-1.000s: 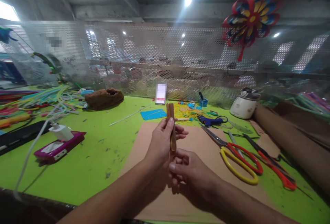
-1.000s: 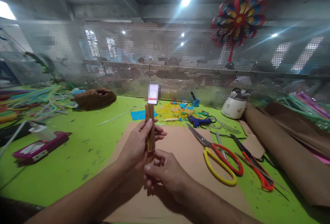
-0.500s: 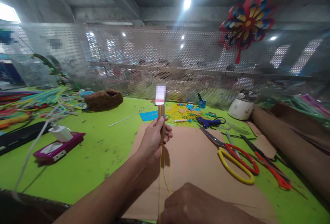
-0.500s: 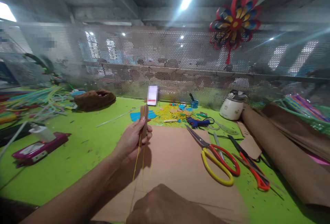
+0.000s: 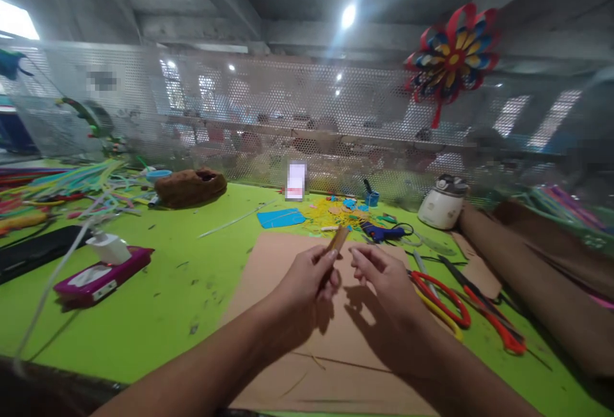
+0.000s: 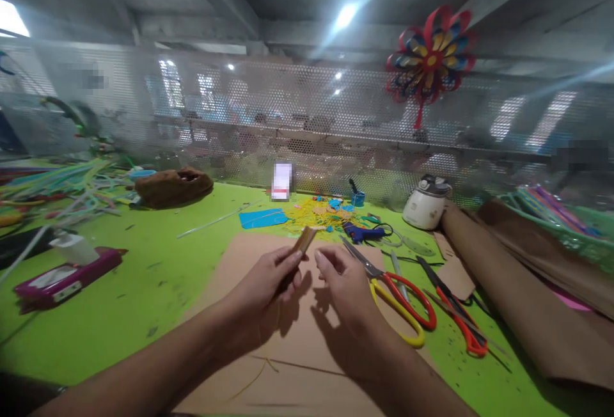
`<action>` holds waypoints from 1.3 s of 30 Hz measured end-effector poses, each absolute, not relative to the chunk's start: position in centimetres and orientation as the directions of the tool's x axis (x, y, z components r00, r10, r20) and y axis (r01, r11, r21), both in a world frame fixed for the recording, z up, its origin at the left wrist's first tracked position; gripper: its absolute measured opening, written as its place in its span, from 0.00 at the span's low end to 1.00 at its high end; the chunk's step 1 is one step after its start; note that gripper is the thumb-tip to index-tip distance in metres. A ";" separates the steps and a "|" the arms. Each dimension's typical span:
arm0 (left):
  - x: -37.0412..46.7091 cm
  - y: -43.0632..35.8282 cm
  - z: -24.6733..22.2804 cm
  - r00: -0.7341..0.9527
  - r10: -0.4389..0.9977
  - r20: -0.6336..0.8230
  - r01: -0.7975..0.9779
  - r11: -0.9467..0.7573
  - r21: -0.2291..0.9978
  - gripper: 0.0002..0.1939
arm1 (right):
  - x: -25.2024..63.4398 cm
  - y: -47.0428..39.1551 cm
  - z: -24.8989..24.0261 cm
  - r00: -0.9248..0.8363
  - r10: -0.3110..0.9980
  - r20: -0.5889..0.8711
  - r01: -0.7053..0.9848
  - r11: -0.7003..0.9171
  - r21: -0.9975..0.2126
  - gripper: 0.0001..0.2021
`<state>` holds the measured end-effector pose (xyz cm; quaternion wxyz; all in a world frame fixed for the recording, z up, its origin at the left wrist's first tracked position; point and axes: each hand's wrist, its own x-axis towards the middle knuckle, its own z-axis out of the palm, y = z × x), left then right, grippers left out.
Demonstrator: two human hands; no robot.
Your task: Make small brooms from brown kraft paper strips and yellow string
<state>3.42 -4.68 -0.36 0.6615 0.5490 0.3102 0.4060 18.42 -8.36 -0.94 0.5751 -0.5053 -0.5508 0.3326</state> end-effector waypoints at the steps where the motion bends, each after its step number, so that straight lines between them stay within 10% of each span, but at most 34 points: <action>1: 3.6 -5.1 -0.5 0.521 0.853 0.015 -0.167 0.085 0.982 0.13 | 18.4 -8.3 -0.9 0.183 0.947 0.263 0.083 0.252 -0.964 0.12; 9: 3.9 -6.4 -1.4 0.588 0.802 -0.102 -0.145 0.229 0.963 0.15 | 18.4 -7.4 -1.5 0.181 0.978 0.106 -0.246 0.149 -0.958 0.19; 19: 4.0 -6.8 -1.4 0.638 0.764 -0.096 -0.173 0.264 0.949 0.12 | 19.1 -7.3 -1.4 0.187 0.971 0.152 -0.238 0.194 -0.952 0.14; 32: 3.5 -5.1 -2.5 0.749 0.637 -0.182 -0.126 0.407 0.905 0.13 | 19.2 -6.5 -2.5 0.204 0.963 0.177 0.018 0.177 -0.984 0.16; 39: 3.3 -4.7 -3.0 0.667 0.720 -0.192 -0.163 0.391 0.906 0.10 | 24.3 -2.6 -0.1 0.014 0.987 0.163 0.520 0.132 -0.844 0.18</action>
